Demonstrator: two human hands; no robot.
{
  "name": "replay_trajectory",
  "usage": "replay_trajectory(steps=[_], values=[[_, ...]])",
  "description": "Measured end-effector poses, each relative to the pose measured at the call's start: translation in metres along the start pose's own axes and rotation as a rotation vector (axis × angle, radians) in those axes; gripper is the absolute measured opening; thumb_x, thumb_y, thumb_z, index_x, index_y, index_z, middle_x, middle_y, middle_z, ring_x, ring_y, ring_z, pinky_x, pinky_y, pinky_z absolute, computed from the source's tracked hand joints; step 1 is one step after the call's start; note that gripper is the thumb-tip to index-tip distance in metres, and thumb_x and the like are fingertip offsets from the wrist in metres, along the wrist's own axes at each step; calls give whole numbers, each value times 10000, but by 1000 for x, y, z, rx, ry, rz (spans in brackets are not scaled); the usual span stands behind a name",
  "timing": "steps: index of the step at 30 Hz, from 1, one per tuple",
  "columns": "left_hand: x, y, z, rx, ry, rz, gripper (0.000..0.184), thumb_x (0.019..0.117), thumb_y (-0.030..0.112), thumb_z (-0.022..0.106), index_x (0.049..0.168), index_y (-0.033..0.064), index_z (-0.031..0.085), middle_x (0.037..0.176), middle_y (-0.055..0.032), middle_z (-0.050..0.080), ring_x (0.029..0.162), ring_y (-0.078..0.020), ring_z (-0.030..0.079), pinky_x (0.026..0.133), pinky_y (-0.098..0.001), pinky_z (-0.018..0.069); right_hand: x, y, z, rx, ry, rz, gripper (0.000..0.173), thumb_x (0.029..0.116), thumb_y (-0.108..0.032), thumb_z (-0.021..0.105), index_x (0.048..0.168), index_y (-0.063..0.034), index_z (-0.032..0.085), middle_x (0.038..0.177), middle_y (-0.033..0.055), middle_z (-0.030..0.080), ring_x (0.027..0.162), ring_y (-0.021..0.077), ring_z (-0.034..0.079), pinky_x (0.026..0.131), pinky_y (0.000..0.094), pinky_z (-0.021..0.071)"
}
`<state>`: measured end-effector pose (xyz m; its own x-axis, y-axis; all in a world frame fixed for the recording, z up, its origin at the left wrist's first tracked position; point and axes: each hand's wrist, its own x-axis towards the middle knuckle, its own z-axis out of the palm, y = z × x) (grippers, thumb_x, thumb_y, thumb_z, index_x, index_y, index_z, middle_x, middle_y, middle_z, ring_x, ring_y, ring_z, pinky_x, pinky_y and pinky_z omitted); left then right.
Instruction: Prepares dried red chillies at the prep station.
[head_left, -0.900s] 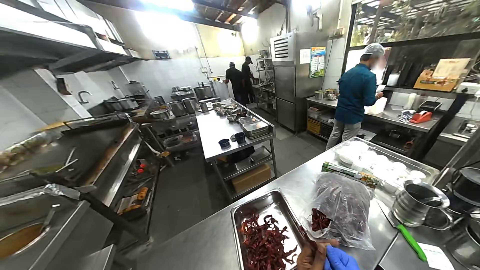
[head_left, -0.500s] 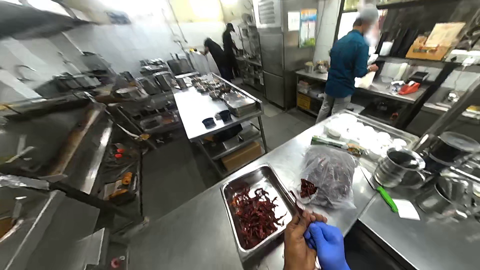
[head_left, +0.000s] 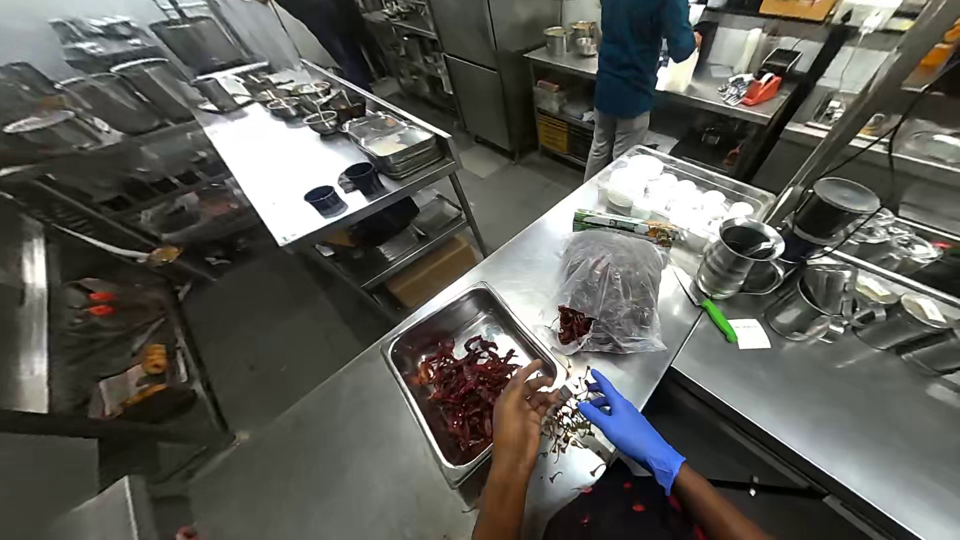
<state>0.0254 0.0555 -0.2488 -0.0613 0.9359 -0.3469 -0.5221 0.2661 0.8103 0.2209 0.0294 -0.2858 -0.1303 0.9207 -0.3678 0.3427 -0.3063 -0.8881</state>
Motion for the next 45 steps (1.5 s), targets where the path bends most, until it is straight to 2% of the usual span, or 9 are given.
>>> replay_trajectory(steps=[4,11,21,24,31,35,37,40,45], values=[[39,-6,25,748,-178,311,235,1016,181,647,1215,74,710,1086,-86,743,895,-207,713,821,-421,602,-9,14,1,116,11,25,840,957,-503,638,1631,-155,277,1613,116,402,1402,202,510,1119,405,490],[85,-1,70,1362,-200,328,387,985,229,672,1334,66,630,1023,-190,740,966,-433,693,820,-674,526,-18,25,-12,77,68,7,525,1012,-451,567,1448,-158,578,1463,62,570,1292,154,588,1082,370,505],[57,26,33,1373,141,703,218,1010,129,600,1158,45,735,1090,-183,700,979,-367,683,859,-581,560,-28,18,-23,99,165,-42,389,1046,-401,512,1303,-174,696,1309,-5,681,1172,108,650,1005,329,540],[47,41,4,1236,226,754,150,963,148,706,1091,92,759,971,-96,720,794,-236,679,730,-482,578,-24,-3,-22,71,191,-141,368,1049,-398,511,1284,-192,706,1264,-21,699,1168,101,650,1013,340,537],[-7,50,-9,943,136,741,124,902,172,776,1019,139,749,823,26,701,593,-99,573,530,-301,489,-7,-69,-2,-101,74,-471,510,993,-451,627,1461,-255,573,1479,-63,562,1375,101,505,1141,428,445],[-26,55,-6,875,61,671,119,883,170,776,991,128,752,781,18,704,566,-106,588,497,-274,496,1,-81,16,-388,365,-594,626,978,-454,643,1544,-245,472,1378,1,626,1253,183,593,1052,451,496],[-31,57,-6,856,18,643,110,877,174,758,969,115,748,753,18,694,550,-105,570,484,-258,468,2,-81,14,-474,504,-672,510,965,-416,672,1450,-281,590,1253,23,644,1174,211,598,973,453,513],[-35,59,-2,707,-74,568,120,879,137,741,961,49,735,774,-42,703,602,-130,615,543,-247,520,3,-72,6,-398,478,-769,159,988,-335,658,1002,-243,787,1087,-17,665,1088,168,600,921,418,508],[-27,39,-2,184,-353,466,518,862,317,814,1282,55,663,1058,-35,700,887,-112,661,799,-272,571,-16,-74,1,86,23,-654,313,1065,-217,504,970,-15,723,954,75,698,952,137,654,892,331,532]])
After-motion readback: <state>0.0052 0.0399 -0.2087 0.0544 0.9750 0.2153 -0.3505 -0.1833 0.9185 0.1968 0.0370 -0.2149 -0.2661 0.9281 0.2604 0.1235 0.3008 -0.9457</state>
